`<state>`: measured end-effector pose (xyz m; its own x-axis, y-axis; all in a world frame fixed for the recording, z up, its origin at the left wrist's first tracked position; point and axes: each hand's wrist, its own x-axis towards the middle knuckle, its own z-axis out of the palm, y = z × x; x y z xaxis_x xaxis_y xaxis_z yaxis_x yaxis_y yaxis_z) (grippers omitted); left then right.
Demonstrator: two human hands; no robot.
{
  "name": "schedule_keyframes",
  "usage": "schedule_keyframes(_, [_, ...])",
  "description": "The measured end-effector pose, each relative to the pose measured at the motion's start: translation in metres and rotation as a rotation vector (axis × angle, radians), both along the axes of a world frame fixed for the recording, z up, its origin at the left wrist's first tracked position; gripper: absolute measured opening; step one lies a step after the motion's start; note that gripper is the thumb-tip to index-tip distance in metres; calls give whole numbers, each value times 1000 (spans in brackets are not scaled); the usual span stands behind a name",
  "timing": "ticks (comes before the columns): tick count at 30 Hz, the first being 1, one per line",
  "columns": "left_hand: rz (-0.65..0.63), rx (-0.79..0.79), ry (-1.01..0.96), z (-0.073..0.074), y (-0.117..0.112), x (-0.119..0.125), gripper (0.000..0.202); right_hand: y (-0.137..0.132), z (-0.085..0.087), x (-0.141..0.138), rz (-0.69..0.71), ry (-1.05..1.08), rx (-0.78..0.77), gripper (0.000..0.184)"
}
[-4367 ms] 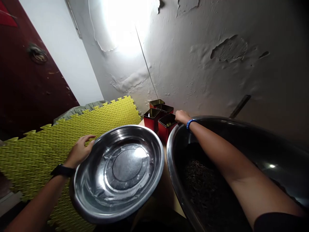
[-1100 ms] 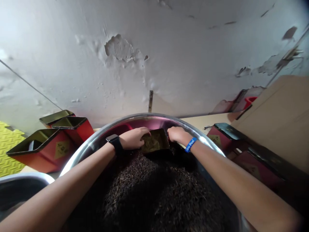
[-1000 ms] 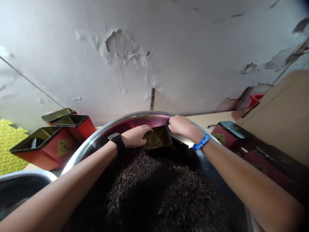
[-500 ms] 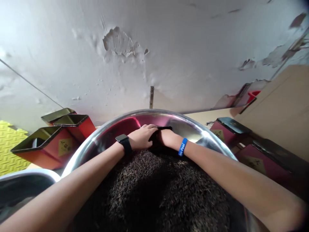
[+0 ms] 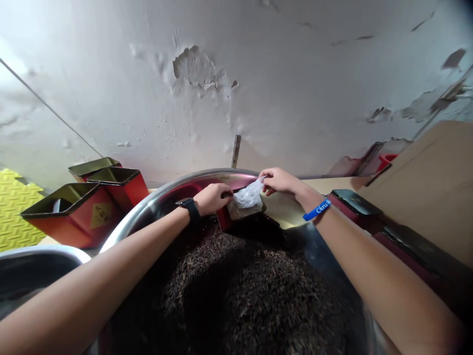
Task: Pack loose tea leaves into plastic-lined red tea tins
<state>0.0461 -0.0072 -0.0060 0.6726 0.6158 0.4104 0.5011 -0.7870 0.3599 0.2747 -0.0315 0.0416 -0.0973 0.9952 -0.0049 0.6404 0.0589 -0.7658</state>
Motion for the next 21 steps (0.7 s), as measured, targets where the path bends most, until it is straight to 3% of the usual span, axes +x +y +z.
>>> schedule_keyframes(3, [14,-1,-97,0,-2,1,17,1,1,0,-5,60,19,19])
schedule_keyframes(7, [86,-125,-214,-2,0,1,21,-4,8,-2,-43,-104,94,22])
schedule_keyframes(10, [156,-170,-267,-3,3,1,24,-9,12,-4,80,-181,22,29])
schedule_keyframes(12, [206,-148,-320,-2,0,2,28,-10,12,-8,112,-206,-7,30])
schedule_keyframes(14, [229,-74,-342,-1,-6,5,31,-8,9,-15,37,-281,63,28])
schedule_keyframes(18, [218,114,-126,-4,-15,12,26,-3,-3,-28,-77,-396,216,39])
schedule_keyframes(21, [184,165,28,-11,-12,16,18,-6,-14,-35,6,-566,285,30])
